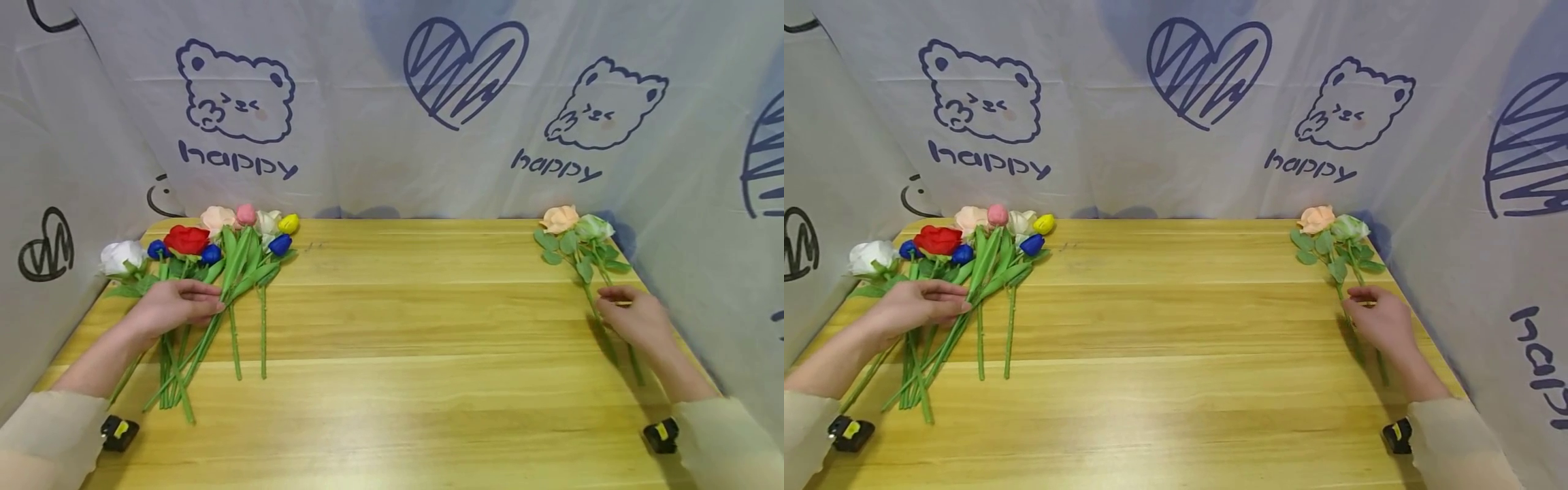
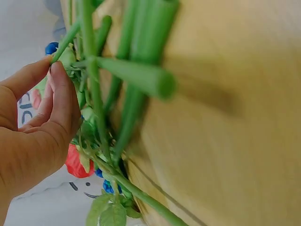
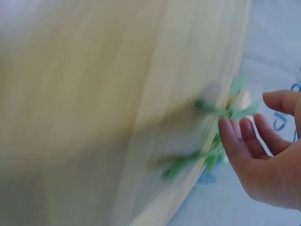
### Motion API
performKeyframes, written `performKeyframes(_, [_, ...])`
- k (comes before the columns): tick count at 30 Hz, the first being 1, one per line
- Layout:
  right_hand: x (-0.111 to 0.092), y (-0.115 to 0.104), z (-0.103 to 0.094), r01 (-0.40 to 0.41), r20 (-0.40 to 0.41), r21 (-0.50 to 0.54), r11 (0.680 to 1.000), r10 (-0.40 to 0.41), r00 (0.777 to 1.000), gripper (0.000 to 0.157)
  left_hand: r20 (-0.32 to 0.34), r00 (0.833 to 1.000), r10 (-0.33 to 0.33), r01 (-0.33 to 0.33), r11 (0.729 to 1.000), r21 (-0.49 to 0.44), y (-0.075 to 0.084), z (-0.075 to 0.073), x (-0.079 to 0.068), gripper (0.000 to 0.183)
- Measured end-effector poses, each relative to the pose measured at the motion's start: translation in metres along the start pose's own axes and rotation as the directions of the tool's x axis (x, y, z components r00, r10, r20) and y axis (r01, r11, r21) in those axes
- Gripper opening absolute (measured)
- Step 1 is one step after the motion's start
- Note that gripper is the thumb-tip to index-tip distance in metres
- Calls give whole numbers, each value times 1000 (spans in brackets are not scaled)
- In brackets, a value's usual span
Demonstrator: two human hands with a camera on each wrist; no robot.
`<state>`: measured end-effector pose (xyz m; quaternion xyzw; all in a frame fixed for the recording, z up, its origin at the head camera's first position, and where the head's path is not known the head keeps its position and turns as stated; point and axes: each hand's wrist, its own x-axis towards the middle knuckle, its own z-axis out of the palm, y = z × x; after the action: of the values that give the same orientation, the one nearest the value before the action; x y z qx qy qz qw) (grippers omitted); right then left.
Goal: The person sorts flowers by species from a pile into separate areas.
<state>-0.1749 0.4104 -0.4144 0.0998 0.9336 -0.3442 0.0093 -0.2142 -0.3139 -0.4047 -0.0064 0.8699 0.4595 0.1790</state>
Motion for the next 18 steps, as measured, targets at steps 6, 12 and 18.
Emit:
performKeyframes(6, [-2, -35, 17, 47, -72, 64, 997, -42, 996, 57, -24, 1000, 19, -20, 1000, -25, 15, 6, 1, 63])
performKeyframes(12, [-5, -72, 41, 130, -122, 235, 963, -103, 987, 52, -34, 997, 70, -73, 990, -124, 39, 23, 4, 62])
performKeyframes(18, [-9, -110, 70, 237, -120, 412, 880, -205, 971, 45, -54, 989, 138, -148, 945, -292, 66, 48, 13, 52])
